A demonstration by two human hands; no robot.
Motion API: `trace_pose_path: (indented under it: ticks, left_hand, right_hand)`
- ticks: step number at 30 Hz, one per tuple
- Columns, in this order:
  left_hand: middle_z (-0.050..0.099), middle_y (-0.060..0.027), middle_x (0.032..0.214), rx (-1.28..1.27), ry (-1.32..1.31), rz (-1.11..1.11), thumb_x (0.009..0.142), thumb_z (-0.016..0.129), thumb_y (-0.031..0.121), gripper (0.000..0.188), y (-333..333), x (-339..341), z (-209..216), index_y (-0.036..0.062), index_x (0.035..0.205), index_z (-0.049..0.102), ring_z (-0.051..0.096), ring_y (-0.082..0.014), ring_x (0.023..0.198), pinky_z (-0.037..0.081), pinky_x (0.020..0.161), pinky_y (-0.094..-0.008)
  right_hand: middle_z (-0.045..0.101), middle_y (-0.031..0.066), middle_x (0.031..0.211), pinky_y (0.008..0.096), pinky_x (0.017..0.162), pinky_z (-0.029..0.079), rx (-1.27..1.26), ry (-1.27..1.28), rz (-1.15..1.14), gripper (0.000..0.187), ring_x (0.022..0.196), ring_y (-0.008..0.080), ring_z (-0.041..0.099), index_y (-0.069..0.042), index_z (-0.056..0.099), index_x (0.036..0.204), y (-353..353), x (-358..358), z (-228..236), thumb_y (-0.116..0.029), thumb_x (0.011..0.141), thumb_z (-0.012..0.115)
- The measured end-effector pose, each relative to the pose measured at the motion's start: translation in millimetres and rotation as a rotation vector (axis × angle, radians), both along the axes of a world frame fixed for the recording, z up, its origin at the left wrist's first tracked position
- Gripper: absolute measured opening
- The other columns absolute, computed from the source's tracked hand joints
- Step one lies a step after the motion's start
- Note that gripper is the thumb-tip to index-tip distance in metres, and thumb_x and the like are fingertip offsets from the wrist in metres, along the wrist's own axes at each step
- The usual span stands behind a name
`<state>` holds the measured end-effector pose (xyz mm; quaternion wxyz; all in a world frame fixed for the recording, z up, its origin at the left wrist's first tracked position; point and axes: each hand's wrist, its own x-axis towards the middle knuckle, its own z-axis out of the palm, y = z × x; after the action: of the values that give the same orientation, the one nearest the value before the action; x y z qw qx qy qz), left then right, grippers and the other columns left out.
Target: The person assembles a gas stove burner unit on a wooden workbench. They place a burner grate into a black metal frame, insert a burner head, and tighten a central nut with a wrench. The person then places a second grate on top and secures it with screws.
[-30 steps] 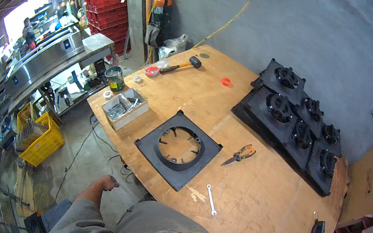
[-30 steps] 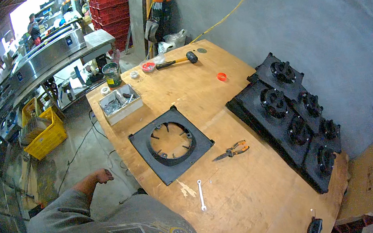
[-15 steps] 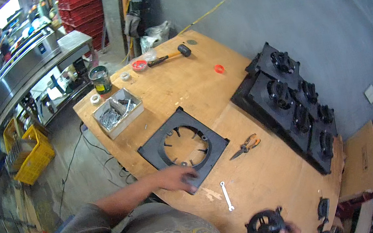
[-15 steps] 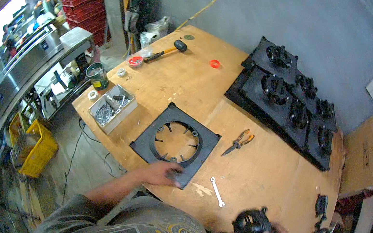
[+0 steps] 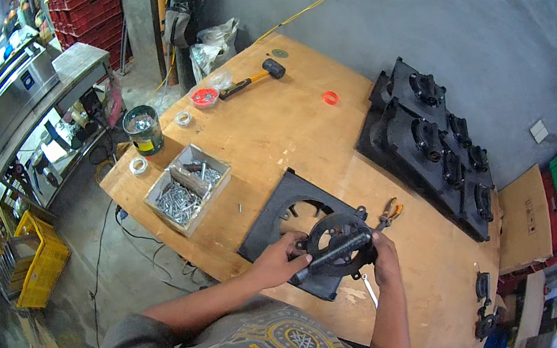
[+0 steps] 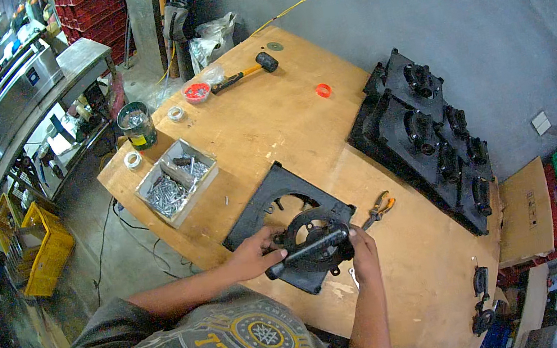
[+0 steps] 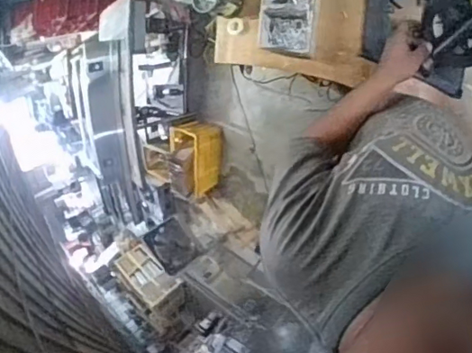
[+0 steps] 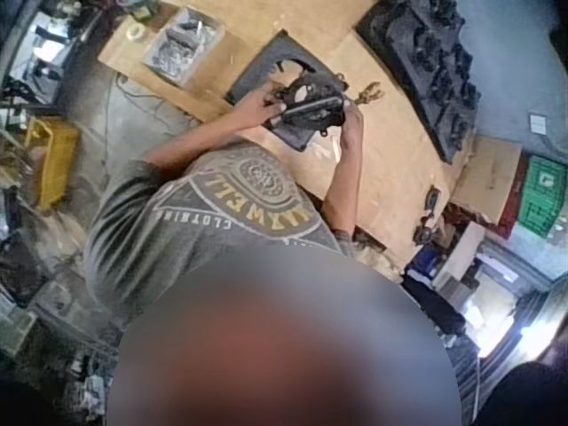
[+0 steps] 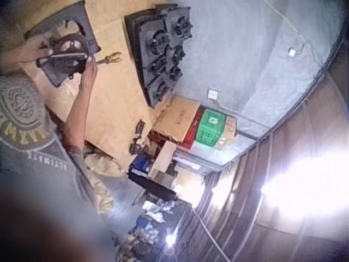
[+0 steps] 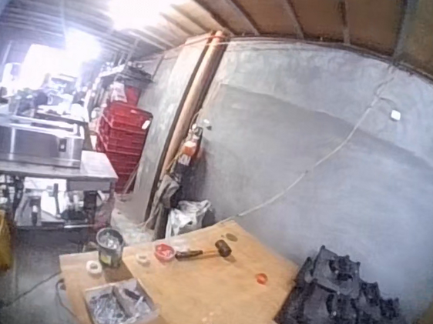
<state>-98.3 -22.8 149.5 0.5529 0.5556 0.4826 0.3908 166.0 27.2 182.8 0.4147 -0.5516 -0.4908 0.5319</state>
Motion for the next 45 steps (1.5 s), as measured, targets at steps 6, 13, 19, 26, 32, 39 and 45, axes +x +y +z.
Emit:
trace_pose_path:
  ticks: [6, 13, 19, 26, 32, 39, 45]
  left_hand:
    - [0.068, -0.0138, 0.087, -0.091, 0.065, -0.220, 0.088, 0.071, 0.022, 0.060, 9.7, -17.6, -24.5, 0.0089, 0.139, 0.042, 0.066, -0.0211, 0.082, 0.050, 0.076, -0.0362]
    - [0.066, -0.0168, 0.087, -0.041, 0.185, -0.262, 0.079, 0.077, 0.026, 0.076, 21.5, -30.9, -12.3, 0.0126, 0.142, 0.037, 0.067, -0.0331, 0.083, 0.051, 0.078, -0.0417]
    - [0.069, -0.0207, 0.098, 0.053, 0.309, -0.265, 0.076, 0.074, 0.026, 0.075, 28.5, -29.5, -11.8, 0.0142, 0.142, 0.039, 0.067, -0.0398, 0.090, 0.052, 0.083, -0.0484]
    - [0.069, -0.0166, 0.085, 0.629, 0.627, -0.550, 0.070, 0.068, 0.023, 0.066, 69.4, -49.4, -4.7, 0.0173, 0.134, 0.052, 0.067, -0.0393, 0.086, 0.052, 0.076, -0.0509]
    - [0.068, -0.0138, 0.077, 0.778, 0.864, -1.016, 0.066, 0.067, 0.018, 0.045, 95.4, -25.6, 63.2, 0.0164, 0.111, 0.066, 0.068, -0.0369, 0.083, 0.052, 0.072, -0.0496]
    - [0.067, -0.0193, 0.109, 0.707, 0.639, -0.391, 0.072, 0.075, 0.036, 0.053, 152.0, -37.8, 43.4, 0.0067, 0.115, 0.063, 0.065, -0.0371, 0.098, 0.053, 0.083, -0.0462]
    - [0.061, -0.0235, 0.125, 0.088, 0.732, -0.126, 0.082, 0.071, 0.044, 0.067, 124.5, -79.9, -81.7, -0.0008, 0.129, 0.054, 0.060, -0.0389, 0.113, 0.047, 0.098, -0.0451]
  right_hand:
    - [0.068, 0.0108, 0.105, 0.0312, 0.087, 0.050, -0.091, -0.351, 0.083, 0.045, 0.097, 0.0178, 0.063, 0.001, 0.061, 0.125, 32.2, -49.2, -19.4, -0.024, 0.088, 0.071]
    - [0.065, 0.0143, 0.114, 0.0328, 0.091, 0.049, -0.045, -0.319, 0.121, 0.051, 0.103, 0.0205, 0.062, 0.005, 0.050, 0.133, 25.1, -49.1, -20.7, -0.004, 0.086, 0.068]
    - [0.063, 0.0131, 0.119, 0.0317, 0.094, 0.047, -0.033, -0.289, 0.080, 0.053, 0.106, 0.0196, 0.061, 0.005, 0.047, 0.135, 18.0, -57.3, -5.1, 0.000, 0.086, 0.066]
    - [0.063, 0.0210, 0.115, 0.0383, 0.088, 0.051, 0.029, -0.857, 0.160, 0.085, 0.107, 0.0320, 0.063, -0.009, 0.041, 0.145, -39.3, -52.1, 4.5, -0.026, 0.072, 0.083]
    - [0.062, 0.0224, 0.112, 0.0455, 0.085, 0.052, 0.233, -0.936, 0.462, 0.062, 0.098, 0.0407, 0.062, -0.006, 0.056, 0.126, -45.5, -87.0, -3.1, -0.035, 0.075, 0.078]
    - [0.067, 0.0240, 0.089, 0.0442, 0.075, 0.051, 0.165, -0.852, 0.056, 0.043, 0.084, 0.0398, 0.065, 0.004, 0.065, 0.097, -30.3, -84.7, -52.4, -0.032, 0.077, 0.076]
    - [0.066, 0.0299, 0.099, 0.0455, 0.083, 0.051, 0.029, -0.676, -0.126, 0.051, 0.094, 0.0433, 0.065, 0.006, 0.064, 0.104, 29.4, -69.7, -67.0, -0.036, 0.076, 0.074]
